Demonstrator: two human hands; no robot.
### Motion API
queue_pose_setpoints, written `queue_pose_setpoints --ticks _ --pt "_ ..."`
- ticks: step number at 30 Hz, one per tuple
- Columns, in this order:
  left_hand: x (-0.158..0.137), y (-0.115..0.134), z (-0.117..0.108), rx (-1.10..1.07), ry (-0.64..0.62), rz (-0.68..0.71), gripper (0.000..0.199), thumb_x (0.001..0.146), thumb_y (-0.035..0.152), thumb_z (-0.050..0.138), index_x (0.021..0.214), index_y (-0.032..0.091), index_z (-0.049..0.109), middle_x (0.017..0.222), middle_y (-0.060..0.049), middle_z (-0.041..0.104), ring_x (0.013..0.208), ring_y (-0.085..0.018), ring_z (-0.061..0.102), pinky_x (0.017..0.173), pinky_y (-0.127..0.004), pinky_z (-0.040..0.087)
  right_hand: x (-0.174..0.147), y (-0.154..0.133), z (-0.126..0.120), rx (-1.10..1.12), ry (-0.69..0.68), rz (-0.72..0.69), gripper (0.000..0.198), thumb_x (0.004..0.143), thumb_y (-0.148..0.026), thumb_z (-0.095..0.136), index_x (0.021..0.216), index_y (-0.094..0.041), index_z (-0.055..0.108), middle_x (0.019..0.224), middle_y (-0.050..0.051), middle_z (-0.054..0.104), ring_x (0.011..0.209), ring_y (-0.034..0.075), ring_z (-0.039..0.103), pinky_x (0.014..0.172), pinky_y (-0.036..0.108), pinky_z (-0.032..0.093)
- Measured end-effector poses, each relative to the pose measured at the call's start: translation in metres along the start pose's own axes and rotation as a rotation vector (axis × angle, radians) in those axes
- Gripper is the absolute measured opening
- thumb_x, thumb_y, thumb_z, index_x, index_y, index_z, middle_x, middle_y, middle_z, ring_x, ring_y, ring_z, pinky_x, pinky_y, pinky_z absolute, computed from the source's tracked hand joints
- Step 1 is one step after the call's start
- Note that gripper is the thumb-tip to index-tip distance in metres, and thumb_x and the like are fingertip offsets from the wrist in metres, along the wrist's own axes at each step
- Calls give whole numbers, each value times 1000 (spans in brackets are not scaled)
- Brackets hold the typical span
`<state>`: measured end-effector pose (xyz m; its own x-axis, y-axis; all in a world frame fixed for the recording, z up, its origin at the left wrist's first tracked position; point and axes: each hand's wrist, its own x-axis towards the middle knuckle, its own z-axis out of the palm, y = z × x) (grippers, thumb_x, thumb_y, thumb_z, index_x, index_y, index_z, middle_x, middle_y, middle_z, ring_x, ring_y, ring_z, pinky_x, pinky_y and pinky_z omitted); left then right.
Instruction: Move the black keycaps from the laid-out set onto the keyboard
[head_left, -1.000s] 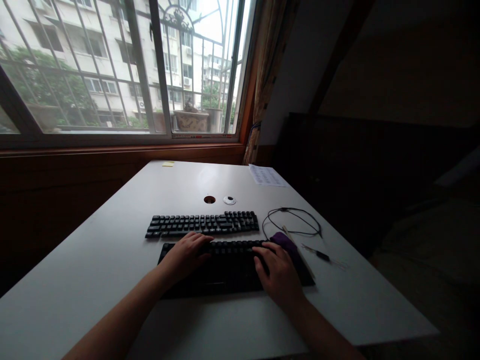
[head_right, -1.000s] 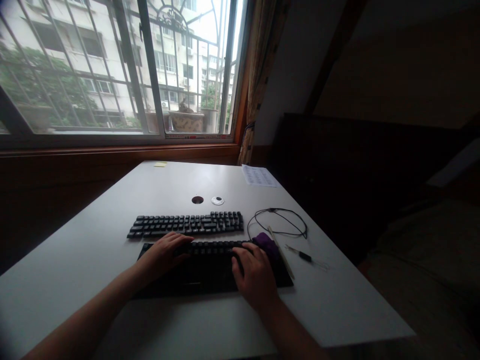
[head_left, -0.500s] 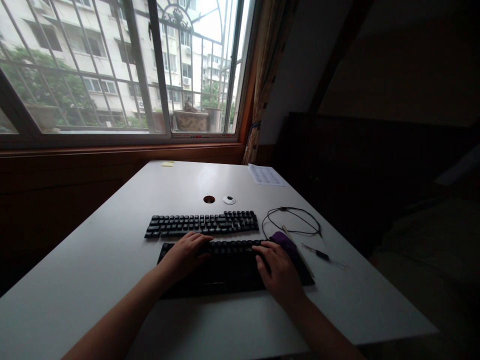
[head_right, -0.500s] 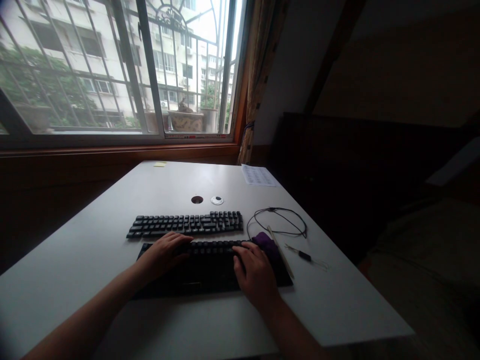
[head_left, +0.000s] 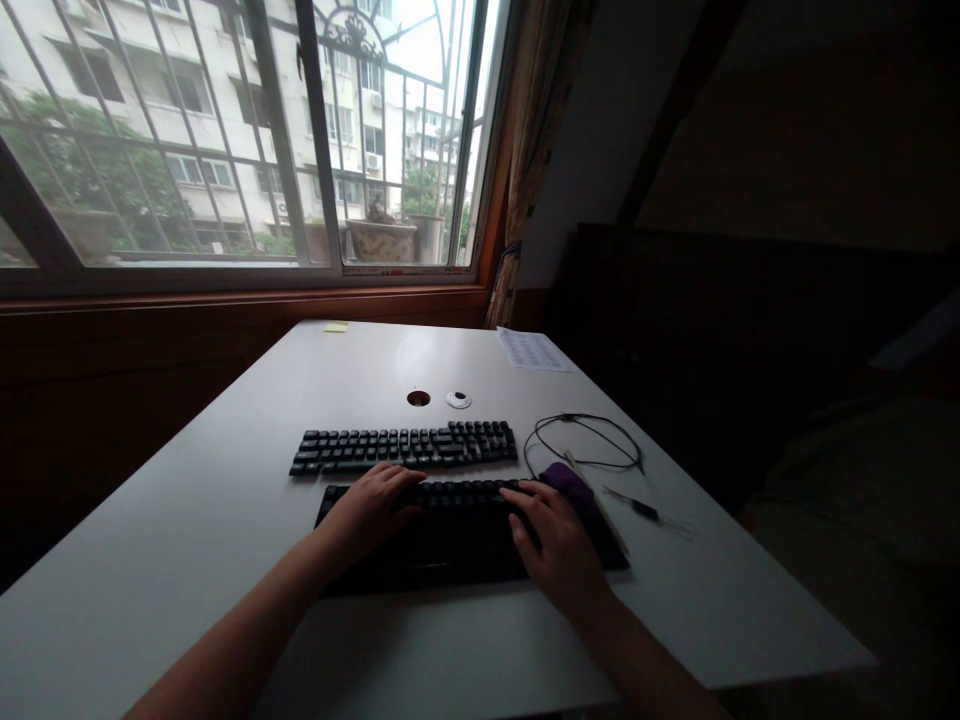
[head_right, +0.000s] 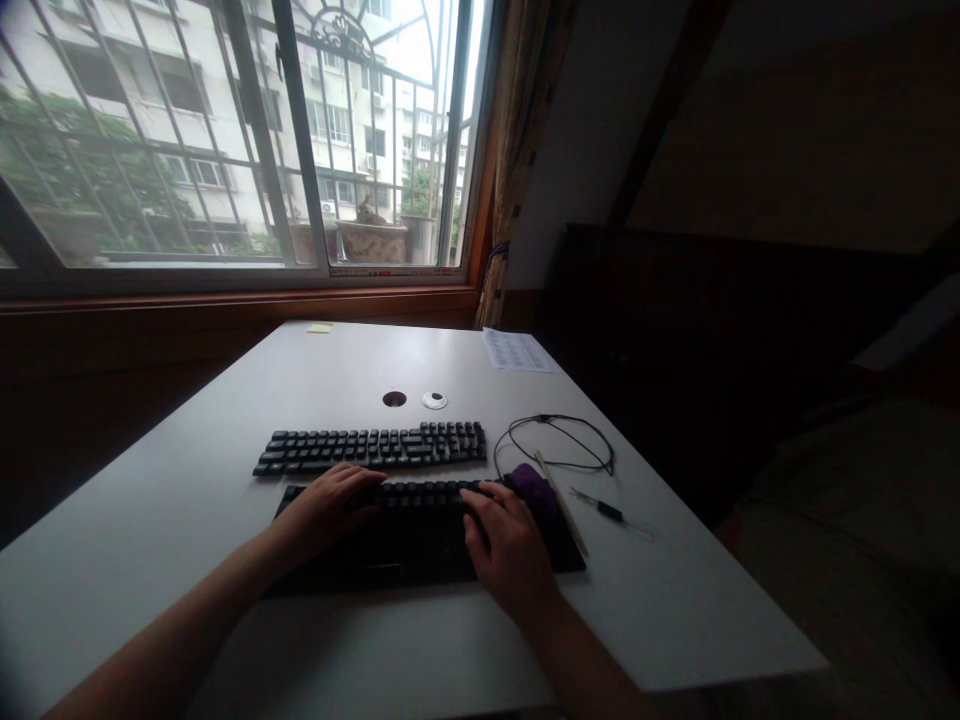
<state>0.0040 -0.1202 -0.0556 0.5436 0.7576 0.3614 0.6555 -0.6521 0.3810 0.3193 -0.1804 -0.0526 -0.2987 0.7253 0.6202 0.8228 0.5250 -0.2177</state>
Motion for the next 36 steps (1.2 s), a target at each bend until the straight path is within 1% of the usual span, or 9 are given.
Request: queue_pose_setpoints --ticks 4,8,12,16,20,24,28,31,36 --pt "0 0 0 5 4 5 44 86 19 73 127 24 60 119 -6 70 112 -27 61 99 -44 52 0 -2 -2 5 7 -14 21 95 -21 53 110 -22 69 113 10 69 117 28 61 97 46 52" --pt "0 1 -1 8 10 18 43 86 20 72 127 23 61 118 -7 70 111 -27 62 98 -43 53 1 -1 -2 10 3 -41 28 95 -21 53 120 -23 66 119 11 68 120 28 60 99 47 51" --pt "0 2 -2 7 16 12 42 87 20 72 127 24 61 118 -6 70 111 -26 62 98 -43 53 1 -1 -2 -1 11 -43 22 95 -21 52 109 -23 70 111 9 71 118 28 61 96 48 52" --pt "0 2 -2 6 13 8 42 86 20 72 126 24 61 119 -6 70 111 -26 62 98 -42 53 2 -2 -3 -9 18 -36 27 96 -22 52 118 -24 67 115 10 70 120 28 61 97 47 51" --pt "0 2 -2 7 15 10 42 86 20 72 126 24 62 118 -6 70 111 -26 62 98 -42 53 3 -2 -3 -13 27 -27 22 96 -21 52 108 -24 70 109 9 72 118 28 61 96 47 51" --pt "0 2 -2 6 7 6 41 86 20 72 126 23 62 118 -6 70 111 -27 62 98 -43 53 3 -1 -2 -25 23 -23 27 96 -22 52 118 -23 67 115 10 70 119 28 61 99 48 50" --pt "0 0 -1 2 4 9 42 86 20 72 127 23 61 118 -6 70 111 -27 62 98 -43 53 3 0 -2 -25 22 -11 23 96 -22 51 109 -23 70 107 9 72 117 28 62 98 48 51" --pt "0 -2 1 1 12 22 42 87 21 71 127 24 61 118 -7 70 111 -26 62 98 -43 53 3 1 -2 -25 45 -13 26 96 -22 52 115 -23 69 109 9 72 117 28 62 97 47 52" --pt "-1 -3 2 8 26 24 43 86 21 72 127 24 61 117 -7 71 111 -26 62 98 -43 53 2 2 -4 -16 75 -2 20 95 -22 52 100 -24 71 99 8 72 111 28 63 93 46 52"
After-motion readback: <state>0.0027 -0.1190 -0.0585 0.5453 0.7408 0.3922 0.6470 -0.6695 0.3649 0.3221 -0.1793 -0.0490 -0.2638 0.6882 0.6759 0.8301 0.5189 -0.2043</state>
